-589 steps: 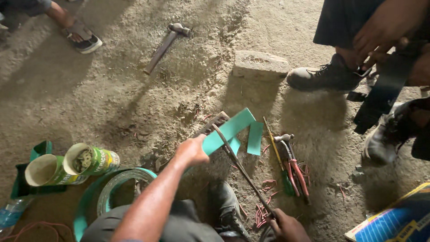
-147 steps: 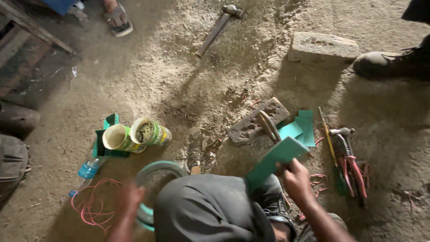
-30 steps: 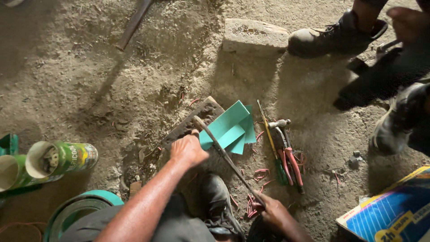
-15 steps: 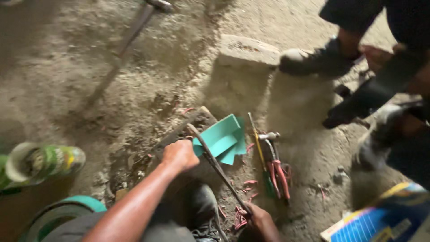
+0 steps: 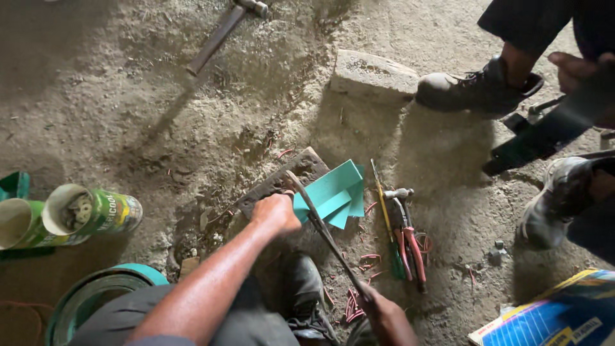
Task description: The person sits on the ground and uses a hacksaw to cut a length of teal plastic cable trunking into smaller pieces. The person repeatedly positions the trunking on a brick and saws through it, creating a pile of cut segments.
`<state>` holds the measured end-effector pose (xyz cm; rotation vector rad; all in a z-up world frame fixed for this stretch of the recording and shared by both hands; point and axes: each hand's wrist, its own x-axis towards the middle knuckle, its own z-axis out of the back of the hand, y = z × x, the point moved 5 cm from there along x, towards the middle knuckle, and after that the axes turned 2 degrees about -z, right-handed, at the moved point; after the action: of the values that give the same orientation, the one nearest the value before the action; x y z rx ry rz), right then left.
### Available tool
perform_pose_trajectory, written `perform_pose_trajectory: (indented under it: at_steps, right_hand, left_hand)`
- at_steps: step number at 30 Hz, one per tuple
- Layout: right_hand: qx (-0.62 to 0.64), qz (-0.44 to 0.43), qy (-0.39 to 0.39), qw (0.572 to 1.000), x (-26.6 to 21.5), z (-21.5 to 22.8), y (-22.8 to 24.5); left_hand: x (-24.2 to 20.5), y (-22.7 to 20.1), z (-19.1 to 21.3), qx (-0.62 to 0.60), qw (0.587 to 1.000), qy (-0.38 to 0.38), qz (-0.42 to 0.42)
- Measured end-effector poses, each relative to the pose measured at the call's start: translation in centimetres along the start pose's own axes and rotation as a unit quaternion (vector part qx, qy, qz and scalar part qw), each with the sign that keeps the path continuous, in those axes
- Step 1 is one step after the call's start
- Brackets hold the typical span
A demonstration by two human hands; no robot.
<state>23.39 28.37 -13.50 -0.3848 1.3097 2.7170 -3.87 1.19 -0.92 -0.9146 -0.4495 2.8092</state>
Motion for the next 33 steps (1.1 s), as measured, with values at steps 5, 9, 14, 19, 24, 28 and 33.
perform_pose_trajectory:
  at_steps: [5, 9, 14, 19, 24, 28, 33]
  right_hand:
    - [-0.054, -0.086, 0.038, 0.994, -0.7, -0.1, -0.9]
    - [0.023, 0.059, -0.016, 0.998, 3.1, -2.9, -0.5]
    - [0.002, 0.09, -0.013, 0.996, -0.7, -0.8, -2.9]
    - [-0.037, 0.047, -0.025, 0.998, 0.0, -2.0, -3.3]
    - [0.095, 0.009, -0.005, 0.995, 1.3, -2.1, -0.2]
    - [-0.016, -0.107, 0.05, 0.993, -2.3, 0.8, 0.1]
    - [0.081, -0.025, 0.017, 0.996, -0.3, -0.2, 1.3]
  left_hand:
    - [0.4, 0.3, -1.0, -0.008, 0.999, -0.004, -0.04]
    - [1.4, 0.6, 0.0, 0.018, 1.0, -0.009, -0.002]
    - [0.2, 0.1, -0.1, -0.005, 0.999, -0.041, -0.03]
    - [0.8, 0.1, -0.9, 0.014, 1.0, -0.01, -0.001]
    - [0.5, -0.1, 0.2, 0.013, 1.0, -0.024, -0.002]
    - [0.3, 0.6, -1.7, 0.004, 1.0, 0.001, -0.007]
    - [1.2, 0.2, -1.9, -0.008, 1.0, -0.009, -0.005]
